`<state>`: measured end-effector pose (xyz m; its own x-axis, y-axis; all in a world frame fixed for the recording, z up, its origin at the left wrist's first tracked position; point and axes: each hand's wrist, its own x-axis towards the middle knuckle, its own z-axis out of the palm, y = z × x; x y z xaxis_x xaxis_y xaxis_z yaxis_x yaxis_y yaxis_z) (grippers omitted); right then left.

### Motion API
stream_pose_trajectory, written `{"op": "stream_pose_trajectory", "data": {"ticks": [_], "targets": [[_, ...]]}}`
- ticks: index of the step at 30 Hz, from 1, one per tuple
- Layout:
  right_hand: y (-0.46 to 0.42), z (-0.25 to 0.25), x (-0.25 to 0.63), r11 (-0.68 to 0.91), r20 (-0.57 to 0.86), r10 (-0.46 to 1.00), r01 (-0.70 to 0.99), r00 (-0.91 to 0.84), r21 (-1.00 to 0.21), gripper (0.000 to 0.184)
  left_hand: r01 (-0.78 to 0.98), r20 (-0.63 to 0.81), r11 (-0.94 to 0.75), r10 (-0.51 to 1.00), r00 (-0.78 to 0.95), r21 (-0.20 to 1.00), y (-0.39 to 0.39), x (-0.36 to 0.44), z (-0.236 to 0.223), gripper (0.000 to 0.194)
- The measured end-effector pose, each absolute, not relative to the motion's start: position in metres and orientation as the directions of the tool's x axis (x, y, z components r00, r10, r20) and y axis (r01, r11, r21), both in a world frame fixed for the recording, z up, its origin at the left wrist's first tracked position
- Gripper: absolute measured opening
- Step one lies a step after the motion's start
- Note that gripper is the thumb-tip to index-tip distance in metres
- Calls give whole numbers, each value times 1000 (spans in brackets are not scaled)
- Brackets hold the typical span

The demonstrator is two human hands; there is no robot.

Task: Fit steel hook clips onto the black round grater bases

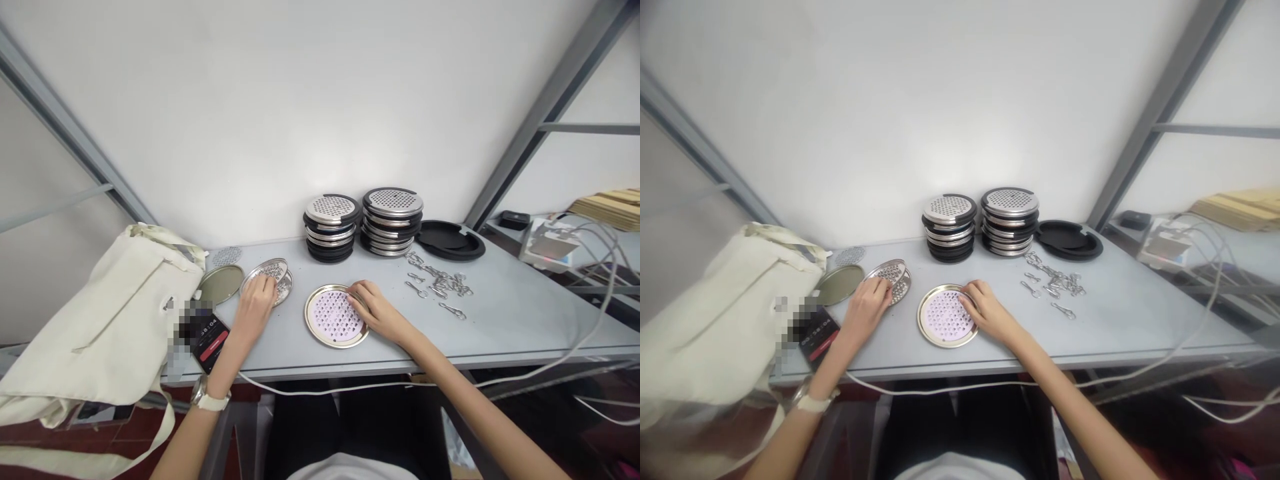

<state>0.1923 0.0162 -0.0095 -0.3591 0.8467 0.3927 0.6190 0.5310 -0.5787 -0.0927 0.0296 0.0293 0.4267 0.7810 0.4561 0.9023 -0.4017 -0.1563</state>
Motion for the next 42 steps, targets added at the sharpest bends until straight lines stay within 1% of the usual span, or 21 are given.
{"op": "stream_pose_trajectory", "data": {"ticks": [3, 6, 8, 10, 12, 14, 16, 18, 19, 21, 22, 24, 26, 28, 31, 35, 37, 42], "targets": [[16, -11, 192, 526, 397, 849, 624, -348, -578, 24, 910, 525, -399, 754, 395, -112, 37, -100, 40, 16], [15, -12, 192, 515, 422, 852, 639, -309, -572, 25, 923, 620, -381, 714, 326, -46, 43, -107, 51, 13], [14, -12, 192, 508, 446, 852, 642, -275, -575, 26, 931, 685, -365, 681, 260, 10, 42, -107, 60, 10], [14, -11, 192, 504, 467, 850, 627, -242, -593, 28, 916, 733, -392, 646, 212, 81, 35, -101, 69, 9], [13, -10, 193, 498, 475, 854, 599, -212, -627, 32, 855, 757, -479, 630, 176, 200, 25, -89, 77, 8], [12, -8, 193, 486, 476, 861, 562, -179, -669, 38, 755, 739, -547, 662, 125, 363, 14, -74, 82, 8], [11, -7, 193, 474, 470, 870, 522, -151, -709, 41, 625, 665, -551, 743, 68, 552, 8, -60, 81, 10], [10, -5, 195, 451, 455, 883, 485, -118, -749, 38, 409, 515, -493, 855, 63, 768, 7, -48, 73, 14], [9, -5, 195, 431, 438, 893, 470, -101, -771, 36, 295, 412, -420, 907, 93, 858, 7, -44, 67, 16], [8, -4, 197, 380, 395, 916, 447, -64, -809, 33, 114, 207, -222, 970, 131, 968, 10, -38, 52, 21], [8, -3, 198, 357, 377, 925, 442, -46, -823, 32, 22, 114, -118, 985, 126, 993, 11, -36, 44, 23], [9, -3, 199, 327, 359, 933, 441, -10, -836, 31, -107, -38, 55, 986, 160, 993, 12, -35, 30, 27], [10, -3, 200, 314, 352, 936, 445, 3, -839, 32, -144, -115, 138, 981, 155, 980, 10, -36, 20, 29], [11, -3, 200, 298, 326, 945, 451, -17, -841, 35, -124, -153, 172, 976, 153, 977, 7, -38, 14, 32], [13, -6, 201, 270, 281, 958, 483, -53, -833, 37, -8, -159, 163, 972, 176, 987, 3, -40, 12, 33], [15, -9, 201, 242, 221, 970, 547, -106, -801, 36, 153, -138, 112, 974, 177, 982, 4, -42, 4, 26], [15, -10, 201, 243, 206, 970, 575, -129, -781, 36, 200, -98, 63, 980, 171, 978, 6, -44, -4, 23], [14, -11, 199, 261, 236, 964, 641, -126, -722, 35, 331, 6, -75, 979, 205, 941, 12, -49, -20, 20]]}}
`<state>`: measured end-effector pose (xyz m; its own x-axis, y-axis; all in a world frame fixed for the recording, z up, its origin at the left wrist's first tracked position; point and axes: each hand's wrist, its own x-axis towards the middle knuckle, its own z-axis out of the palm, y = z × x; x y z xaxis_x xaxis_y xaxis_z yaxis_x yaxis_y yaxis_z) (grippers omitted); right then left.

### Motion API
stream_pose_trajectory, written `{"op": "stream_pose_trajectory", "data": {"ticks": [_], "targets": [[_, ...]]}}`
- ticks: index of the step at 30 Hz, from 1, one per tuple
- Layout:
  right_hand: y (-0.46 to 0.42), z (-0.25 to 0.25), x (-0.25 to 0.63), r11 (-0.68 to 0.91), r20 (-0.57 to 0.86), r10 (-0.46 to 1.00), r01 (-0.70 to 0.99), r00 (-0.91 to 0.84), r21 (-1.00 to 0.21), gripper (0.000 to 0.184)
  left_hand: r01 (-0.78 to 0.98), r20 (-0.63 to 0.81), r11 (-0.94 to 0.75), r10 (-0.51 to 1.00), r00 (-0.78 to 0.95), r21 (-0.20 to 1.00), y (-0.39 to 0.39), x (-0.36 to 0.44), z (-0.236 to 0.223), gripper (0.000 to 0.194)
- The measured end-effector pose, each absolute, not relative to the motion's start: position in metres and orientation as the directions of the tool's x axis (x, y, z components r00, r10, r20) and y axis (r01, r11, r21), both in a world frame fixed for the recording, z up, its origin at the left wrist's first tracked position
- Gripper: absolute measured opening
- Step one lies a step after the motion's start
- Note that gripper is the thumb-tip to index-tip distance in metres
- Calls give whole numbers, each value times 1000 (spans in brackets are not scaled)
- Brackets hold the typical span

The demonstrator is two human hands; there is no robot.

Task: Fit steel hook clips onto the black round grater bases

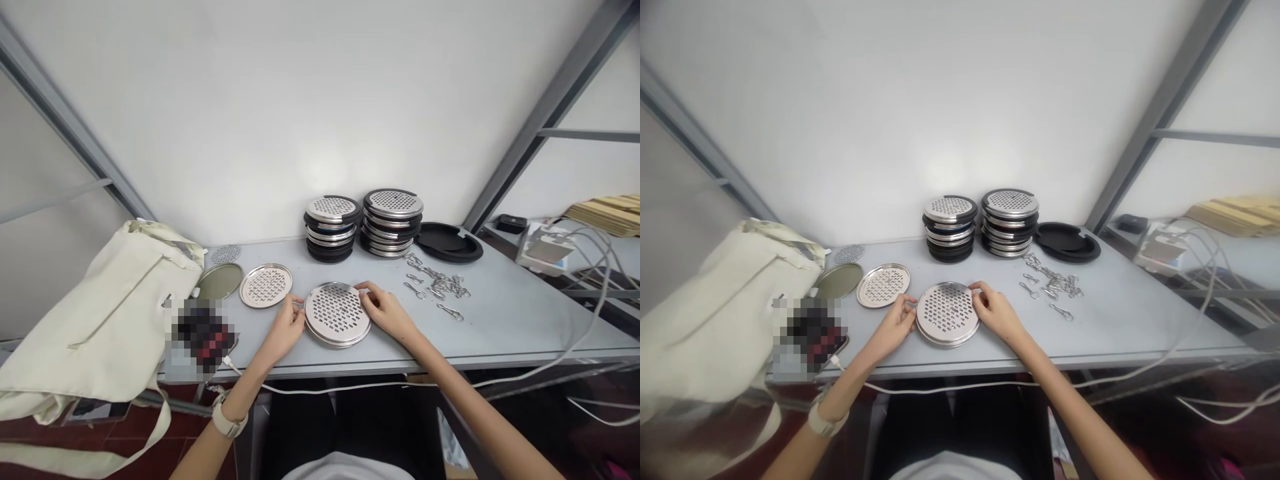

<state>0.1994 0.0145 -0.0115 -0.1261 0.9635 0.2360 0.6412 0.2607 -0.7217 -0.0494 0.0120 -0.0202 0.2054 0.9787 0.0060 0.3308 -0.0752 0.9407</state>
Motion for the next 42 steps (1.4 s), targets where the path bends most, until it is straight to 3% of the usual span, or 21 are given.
{"op": "stream_pose_trajectory", "data": {"ticks": [11, 14, 17, 28, 42], "targets": [[14, -14, 197, 229, 242, 964, 789, -106, -569, 30, 558, 154, -232, 971, 183, 797, 7, -46, -14, 15], [14, -15, 197, 222, 245, 965, 800, -96, -558, 30, 580, 195, -264, 964, 179, 771, 5, -44, -11, 10], [14, -16, 197, 240, 257, 961, 786, -107, -570, 31, 601, 183, -261, 965, 188, 755, 5, -44, -10, 19], [16, -17, 197, 239, 264, 960, 759, -92, -606, 32, 530, 157, -223, 973, 167, 818, 14, -47, -19, 23], [15, -19, 193, 228, 274, 957, 825, -92, -517, 31, 520, 122, -206, 974, 192, 829, 17, -48, -23, 30]]}}
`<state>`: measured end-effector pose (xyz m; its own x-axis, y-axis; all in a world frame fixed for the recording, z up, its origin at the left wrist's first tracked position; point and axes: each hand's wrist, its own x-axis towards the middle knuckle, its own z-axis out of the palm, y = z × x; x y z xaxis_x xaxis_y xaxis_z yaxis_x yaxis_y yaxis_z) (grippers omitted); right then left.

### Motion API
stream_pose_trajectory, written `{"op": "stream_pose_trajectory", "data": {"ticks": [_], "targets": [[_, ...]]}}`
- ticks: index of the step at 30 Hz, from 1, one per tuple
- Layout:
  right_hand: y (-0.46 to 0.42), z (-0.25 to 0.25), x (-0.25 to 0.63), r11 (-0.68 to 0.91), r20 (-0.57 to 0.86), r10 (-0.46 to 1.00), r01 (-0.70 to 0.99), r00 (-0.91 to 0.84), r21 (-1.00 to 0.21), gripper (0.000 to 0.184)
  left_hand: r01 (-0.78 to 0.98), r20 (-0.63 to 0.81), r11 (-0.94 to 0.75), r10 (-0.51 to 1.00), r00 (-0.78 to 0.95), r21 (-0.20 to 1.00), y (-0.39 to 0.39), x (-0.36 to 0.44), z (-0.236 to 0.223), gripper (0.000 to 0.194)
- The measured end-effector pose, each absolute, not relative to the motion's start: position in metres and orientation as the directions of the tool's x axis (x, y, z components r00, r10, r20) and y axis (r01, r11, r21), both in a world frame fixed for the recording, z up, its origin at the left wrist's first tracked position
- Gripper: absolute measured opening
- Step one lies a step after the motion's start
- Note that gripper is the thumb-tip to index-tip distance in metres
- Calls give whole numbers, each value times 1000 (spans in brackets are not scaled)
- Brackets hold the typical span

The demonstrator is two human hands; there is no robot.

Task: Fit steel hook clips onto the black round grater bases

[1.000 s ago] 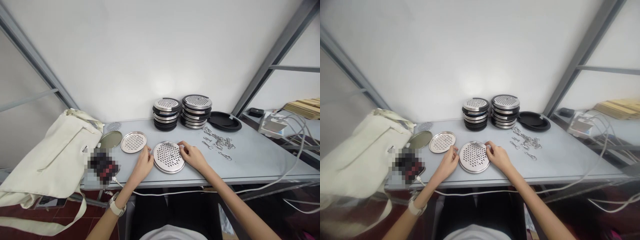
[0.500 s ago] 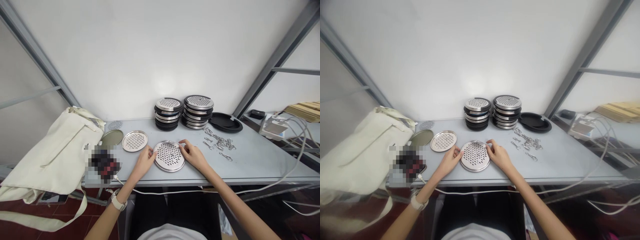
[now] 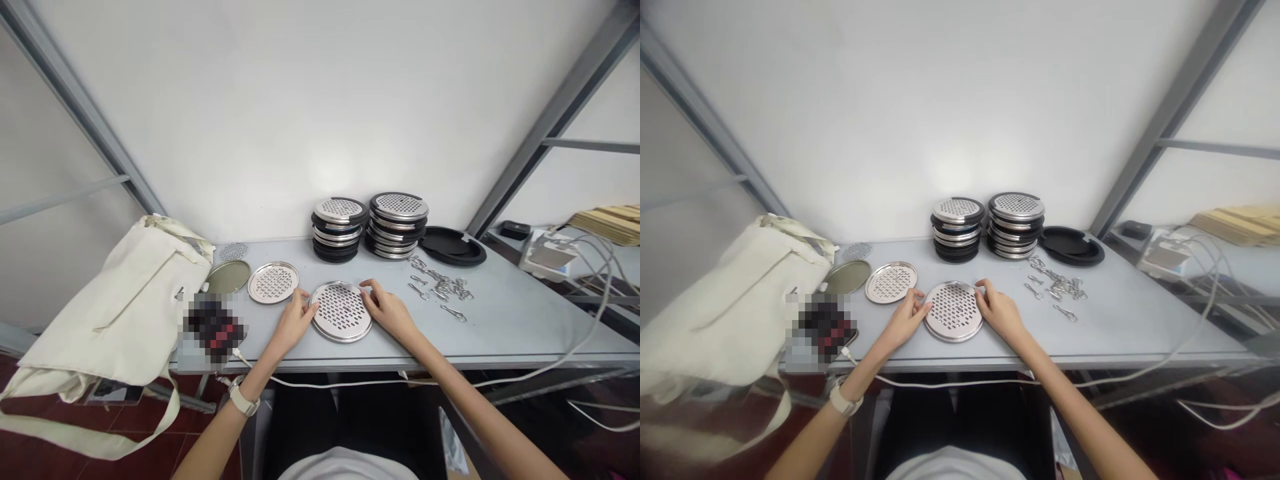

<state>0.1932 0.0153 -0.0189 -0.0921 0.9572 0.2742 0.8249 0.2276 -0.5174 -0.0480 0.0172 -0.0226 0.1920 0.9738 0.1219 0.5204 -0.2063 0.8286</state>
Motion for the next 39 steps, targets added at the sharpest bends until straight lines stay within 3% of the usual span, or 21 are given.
{"op": "stream_pose_trajectory", "data": {"ticks": [7, 18, 22, 26, 31, 34, 39], "targets": [[16, -21, 192, 236, 311, 947, 845, -87, -480, 33, 541, 157, -227, 972, 173, 810, 13, -48, -21, 29], [-15, -13, 206, 155, 428, 895, 811, 125, -563, 27, 506, 286, -280, 956, 69, 816, -2, -41, -25, 18], [-20, -13, 237, 47, 436, 867, 831, 241, -554, 22, 506, 324, -300, 945, 43, 809, -7, -41, -22, 21], [-19, -20, 268, -9, 439, 842, 823, 313, -569, 20, 578, 451, -490, 864, 224, 652, -18, -37, -11, 34], [-18, -31, 280, 42, 494, 833, 862, 249, -505, 18, 635, 385, -672, 740, 551, 381, -28, -33, -2, 49], [-14, -37, 282, 93, 587, 789, 909, 182, -407, 19, 633, 343, -717, 696, 630, 292, -27, -33, -2, 45], [-8, -49, 287, 65, 660, 748, 983, 67, -173, 26, 661, 365, -712, 696, 618, 238, -25, -31, -4, 42]]}}
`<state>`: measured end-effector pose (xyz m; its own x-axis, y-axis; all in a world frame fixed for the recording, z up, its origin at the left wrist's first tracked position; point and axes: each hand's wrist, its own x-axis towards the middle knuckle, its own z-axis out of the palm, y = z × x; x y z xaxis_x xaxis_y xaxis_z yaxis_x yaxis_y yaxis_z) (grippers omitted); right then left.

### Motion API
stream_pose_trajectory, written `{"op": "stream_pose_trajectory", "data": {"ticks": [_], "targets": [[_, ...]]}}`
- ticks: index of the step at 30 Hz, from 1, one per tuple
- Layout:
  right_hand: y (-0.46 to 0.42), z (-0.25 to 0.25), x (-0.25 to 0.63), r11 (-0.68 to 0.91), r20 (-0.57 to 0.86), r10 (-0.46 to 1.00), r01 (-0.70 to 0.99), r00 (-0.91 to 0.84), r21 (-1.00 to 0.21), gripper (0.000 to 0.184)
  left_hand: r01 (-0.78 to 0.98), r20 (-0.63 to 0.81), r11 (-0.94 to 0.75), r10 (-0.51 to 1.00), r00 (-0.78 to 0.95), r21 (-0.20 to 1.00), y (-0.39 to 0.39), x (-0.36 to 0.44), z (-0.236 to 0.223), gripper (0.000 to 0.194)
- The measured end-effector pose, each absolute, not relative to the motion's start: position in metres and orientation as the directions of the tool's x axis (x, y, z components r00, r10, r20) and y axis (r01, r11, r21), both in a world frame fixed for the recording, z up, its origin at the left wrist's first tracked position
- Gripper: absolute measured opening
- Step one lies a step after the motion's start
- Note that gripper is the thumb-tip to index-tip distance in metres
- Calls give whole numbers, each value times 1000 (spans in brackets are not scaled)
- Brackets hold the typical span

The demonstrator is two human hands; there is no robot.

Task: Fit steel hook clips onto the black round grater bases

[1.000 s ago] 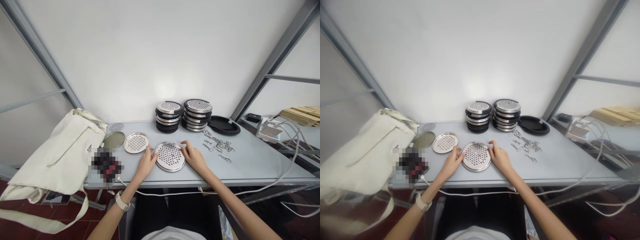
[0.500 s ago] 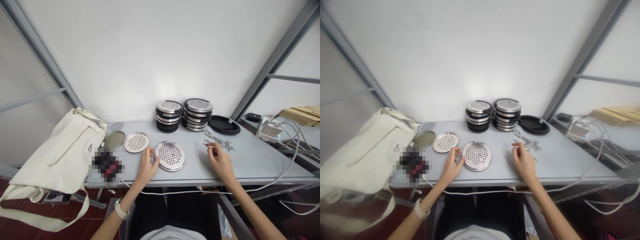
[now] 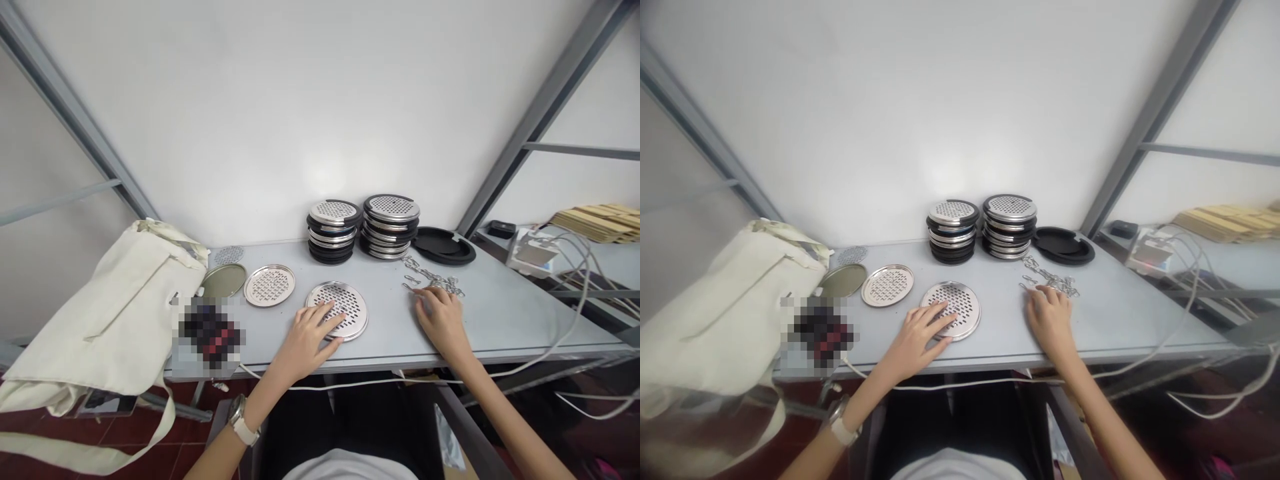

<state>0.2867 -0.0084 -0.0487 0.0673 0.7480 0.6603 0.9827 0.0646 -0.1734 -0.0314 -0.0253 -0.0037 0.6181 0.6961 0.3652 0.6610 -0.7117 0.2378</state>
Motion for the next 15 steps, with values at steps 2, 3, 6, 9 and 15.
{"op": "stream_pose_trajectory", "data": {"ticks": [2, 3, 6, 9, 15], "targets": [[-8, -53, 287, 43, 644, 764, 993, 40, -112, 29, 667, 379, -708, 698, 608, 232, -26, -30, -4, 42], [-7, -54, 287, 38, 634, 773, 995, 31, -95, 30, 670, 384, -705, 700, 602, 233, -26, -30, -4, 42], [-8, -57, 287, 45, 624, 781, 995, 18, -84, 31, 682, 393, -693, 709, 586, 235, -27, -29, -5, 41], [-9, -58, 287, 60, 640, 768, 993, 17, -98, 32, 690, 394, -687, 713, 581, 225, -29, -30, -7, 42], [-10, -56, 284, 77, 635, 772, 986, 34, -146, 30, 692, 391, -697, 700, 598, 187, -32, -32, -7, 44]]}}
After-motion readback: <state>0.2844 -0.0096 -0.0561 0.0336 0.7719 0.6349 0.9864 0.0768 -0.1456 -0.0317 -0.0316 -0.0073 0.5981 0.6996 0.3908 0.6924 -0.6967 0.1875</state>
